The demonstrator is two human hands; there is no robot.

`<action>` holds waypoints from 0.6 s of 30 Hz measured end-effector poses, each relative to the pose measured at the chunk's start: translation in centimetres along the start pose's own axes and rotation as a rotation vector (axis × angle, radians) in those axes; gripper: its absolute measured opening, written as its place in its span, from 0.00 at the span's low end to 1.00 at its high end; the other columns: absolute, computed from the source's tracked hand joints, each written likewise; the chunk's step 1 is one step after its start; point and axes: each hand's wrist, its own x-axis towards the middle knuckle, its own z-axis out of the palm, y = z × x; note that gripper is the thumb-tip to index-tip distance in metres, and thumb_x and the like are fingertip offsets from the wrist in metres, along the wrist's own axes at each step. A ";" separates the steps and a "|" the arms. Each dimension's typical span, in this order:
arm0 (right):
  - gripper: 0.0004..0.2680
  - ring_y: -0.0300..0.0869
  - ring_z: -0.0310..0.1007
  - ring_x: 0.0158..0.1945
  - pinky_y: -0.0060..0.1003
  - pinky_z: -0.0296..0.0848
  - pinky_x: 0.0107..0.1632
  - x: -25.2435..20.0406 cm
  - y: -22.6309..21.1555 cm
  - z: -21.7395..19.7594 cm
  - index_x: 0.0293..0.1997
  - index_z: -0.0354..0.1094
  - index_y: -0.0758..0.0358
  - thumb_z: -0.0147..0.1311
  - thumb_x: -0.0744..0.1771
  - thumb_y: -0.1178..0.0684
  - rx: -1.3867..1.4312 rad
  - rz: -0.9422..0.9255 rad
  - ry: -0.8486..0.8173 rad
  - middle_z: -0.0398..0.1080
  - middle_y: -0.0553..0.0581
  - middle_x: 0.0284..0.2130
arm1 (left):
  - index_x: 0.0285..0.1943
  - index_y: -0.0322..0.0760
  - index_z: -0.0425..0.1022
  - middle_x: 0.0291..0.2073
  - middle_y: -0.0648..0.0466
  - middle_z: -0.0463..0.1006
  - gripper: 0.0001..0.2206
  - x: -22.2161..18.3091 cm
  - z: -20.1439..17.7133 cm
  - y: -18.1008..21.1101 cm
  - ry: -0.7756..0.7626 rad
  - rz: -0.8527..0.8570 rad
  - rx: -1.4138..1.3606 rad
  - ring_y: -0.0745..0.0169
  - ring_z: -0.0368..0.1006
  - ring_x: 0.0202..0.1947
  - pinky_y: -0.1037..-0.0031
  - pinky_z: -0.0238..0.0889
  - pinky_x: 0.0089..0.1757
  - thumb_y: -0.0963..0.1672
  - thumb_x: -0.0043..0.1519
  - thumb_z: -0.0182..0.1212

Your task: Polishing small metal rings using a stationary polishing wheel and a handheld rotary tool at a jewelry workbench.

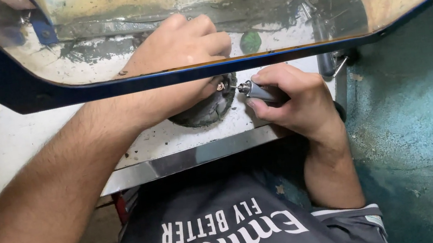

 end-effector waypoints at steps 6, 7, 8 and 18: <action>0.12 0.49 0.79 0.46 0.37 0.76 0.51 0.0 0.3 0.0 0.47 0.73 0.69 0.71 0.62 0.60 0.015 -0.034 -0.021 0.78 0.64 0.43 | 0.29 0.50 0.74 0.31 0.63 0.70 0.08 0.0 -0.3 -0.2 -0.012 0.015 -0.019 0.56 0.64 0.37 0.65 0.55 0.33 0.45 0.61 0.65; 0.12 0.49 0.79 0.46 0.37 0.76 0.51 0.0 0.3 0.1 0.47 0.73 0.69 0.71 0.62 0.60 0.016 -0.032 -0.023 0.78 0.64 0.43 | 0.29 0.50 0.74 0.31 0.63 0.70 0.08 -0.1 -0.2 -0.2 -0.013 0.014 -0.021 0.56 0.64 0.37 0.65 0.55 0.33 0.45 0.61 0.65; 0.13 0.49 0.79 0.46 0.37 0.76 0.51 0.0 0.4 0.1 0.47 0.73 0.69 0.71 0.62 0.59 0.018 -0.031 -0.025 0.78 0.64 0.44 | 0.29 0.50 0.75 0.32 0.64 0.71 0.07 0.0 -0.1 -0.3 -0.013 0.016 0.004 0.56 0.65 0.37 0.66 0.56 0.33 0.46 0.61 0.66; 0.13 0.50 0.80 0.46 0.37 0.77 0.49 0.0 0.5 0.1 0.48 0.73 0.70 0.71 0.63 0.59 0.039 -0.041 -0.042 0.78 0.65 0.45 | 0.31 0.53 0.76 0.34 0.66 0.72 0.06 -0.1 -0.1 -0.3 -0.043 0.022 0.074 0.59 0.67 0.39 0.68 0.57 0.34 0.48 0.60 0.66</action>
